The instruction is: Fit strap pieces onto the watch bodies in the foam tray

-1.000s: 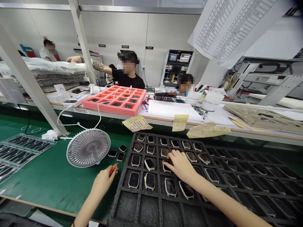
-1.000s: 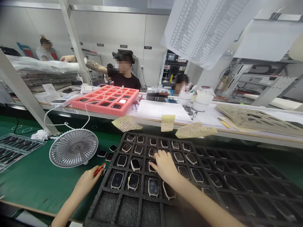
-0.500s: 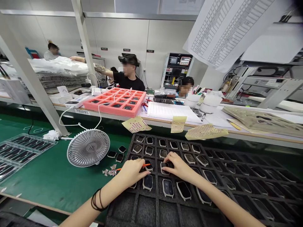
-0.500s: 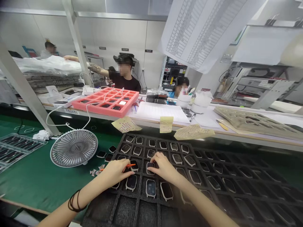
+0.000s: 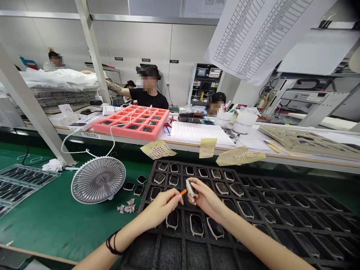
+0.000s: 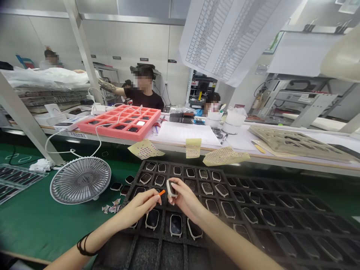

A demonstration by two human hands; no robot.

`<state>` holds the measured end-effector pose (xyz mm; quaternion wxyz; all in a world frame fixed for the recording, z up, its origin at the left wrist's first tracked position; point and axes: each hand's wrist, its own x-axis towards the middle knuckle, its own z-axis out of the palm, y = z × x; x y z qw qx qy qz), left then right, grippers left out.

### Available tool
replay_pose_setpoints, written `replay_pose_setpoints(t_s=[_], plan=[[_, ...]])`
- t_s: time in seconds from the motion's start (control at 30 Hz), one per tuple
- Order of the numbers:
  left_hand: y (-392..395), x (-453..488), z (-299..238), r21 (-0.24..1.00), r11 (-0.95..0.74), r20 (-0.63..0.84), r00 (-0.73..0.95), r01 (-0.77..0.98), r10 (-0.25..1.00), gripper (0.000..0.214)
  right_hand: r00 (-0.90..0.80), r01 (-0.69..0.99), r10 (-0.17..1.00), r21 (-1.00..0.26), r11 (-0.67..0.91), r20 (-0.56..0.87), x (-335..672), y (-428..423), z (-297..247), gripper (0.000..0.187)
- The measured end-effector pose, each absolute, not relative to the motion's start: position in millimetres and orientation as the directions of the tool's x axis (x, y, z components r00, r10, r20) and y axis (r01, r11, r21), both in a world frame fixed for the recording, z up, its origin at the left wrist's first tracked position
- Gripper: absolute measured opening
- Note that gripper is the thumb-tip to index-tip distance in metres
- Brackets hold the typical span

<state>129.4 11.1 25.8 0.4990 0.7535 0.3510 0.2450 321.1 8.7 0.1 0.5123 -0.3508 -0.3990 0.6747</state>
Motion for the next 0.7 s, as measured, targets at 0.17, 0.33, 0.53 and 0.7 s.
replay_pose_setpoints(t_s=[0.17, 0.33, 0.53, 0.7], plan=[[3.2, 139.9, 31.0, 0.996, -0.038, -0.024, 0.639, 0.083, 0.769, 0.036, -0.263, -0.599, 0.962, -0.769, -0.222, -0.073, 292.3, -0.1, 11.2, 0.018], [1.6, 138.9, 30.9, 0.999, -0.001, -0.032, 0.625, 0.052, 0.780, 0.039, -0.238, -0.624, 0.969, -0.755, -0.201, -0.062, 283.0, -2.8, 14.5, 0.019], [0.0, 134.6, 33.4, 0.999, 0.023, -0.035, 0.631, 0.028, 0.775, 0.039, -0.230, -0.603, 0.971, -0.772, -0.199, -0.071, 280.2, -4.9, 19.1, 0.021], [-0.3, 129.7, 33.8, 0.996, -0.012, -0.048, 0.620, 0.092, 0.783, 0.043, -0.107, -0.399, 0.994, -0.915, -0.054, -0.012, 281.9, -7.7, 19.6, 0.023]])
